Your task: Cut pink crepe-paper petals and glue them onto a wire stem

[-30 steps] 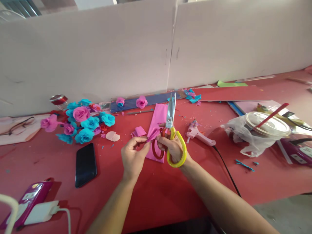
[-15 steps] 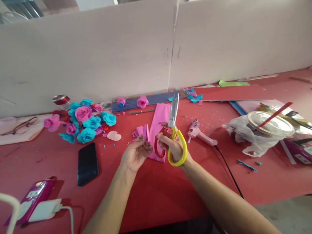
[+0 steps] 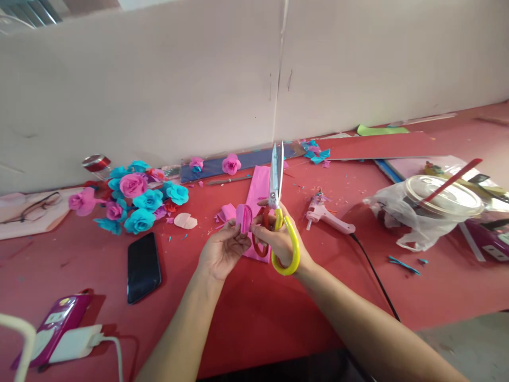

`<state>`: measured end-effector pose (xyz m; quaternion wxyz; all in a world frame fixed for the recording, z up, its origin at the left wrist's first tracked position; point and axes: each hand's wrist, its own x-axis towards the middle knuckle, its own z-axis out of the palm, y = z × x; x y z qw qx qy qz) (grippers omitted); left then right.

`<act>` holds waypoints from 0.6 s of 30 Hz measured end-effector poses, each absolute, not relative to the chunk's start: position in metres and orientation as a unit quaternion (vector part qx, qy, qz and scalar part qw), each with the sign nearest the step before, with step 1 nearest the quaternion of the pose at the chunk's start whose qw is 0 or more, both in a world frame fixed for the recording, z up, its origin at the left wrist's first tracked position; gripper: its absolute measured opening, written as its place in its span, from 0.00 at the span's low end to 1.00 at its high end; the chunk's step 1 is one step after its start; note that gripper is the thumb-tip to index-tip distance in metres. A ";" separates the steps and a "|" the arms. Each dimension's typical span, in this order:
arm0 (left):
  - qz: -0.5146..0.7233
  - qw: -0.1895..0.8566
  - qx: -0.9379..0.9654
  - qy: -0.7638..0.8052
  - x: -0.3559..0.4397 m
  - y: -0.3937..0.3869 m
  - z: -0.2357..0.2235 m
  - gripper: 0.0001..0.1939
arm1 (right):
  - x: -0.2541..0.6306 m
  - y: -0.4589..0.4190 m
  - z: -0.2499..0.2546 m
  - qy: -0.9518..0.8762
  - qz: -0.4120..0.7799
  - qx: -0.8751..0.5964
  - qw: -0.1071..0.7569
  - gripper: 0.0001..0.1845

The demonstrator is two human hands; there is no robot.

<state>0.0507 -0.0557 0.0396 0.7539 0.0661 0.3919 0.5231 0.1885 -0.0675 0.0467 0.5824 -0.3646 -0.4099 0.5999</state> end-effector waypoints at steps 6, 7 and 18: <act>0.500 0.773 0.059 0.386 0.048 -0.055 0.035 0.05 | 0.188 -0.067 0.046 -0.409 0.595 -0.363 0.588 0.19; 0.500 0.774 0.060 0.385 0.048 -0.055 0.034 0.05 | 0.188 -0.068 0.047 -0.410 0.599 -0.363 0.585 0.19; 0.482 0.790 0.066 0.373 0.048 -0.055 0.031 0.09 | 0.190 -0.069 0.052 -0.419 0.604 -0.359 0.576 0.18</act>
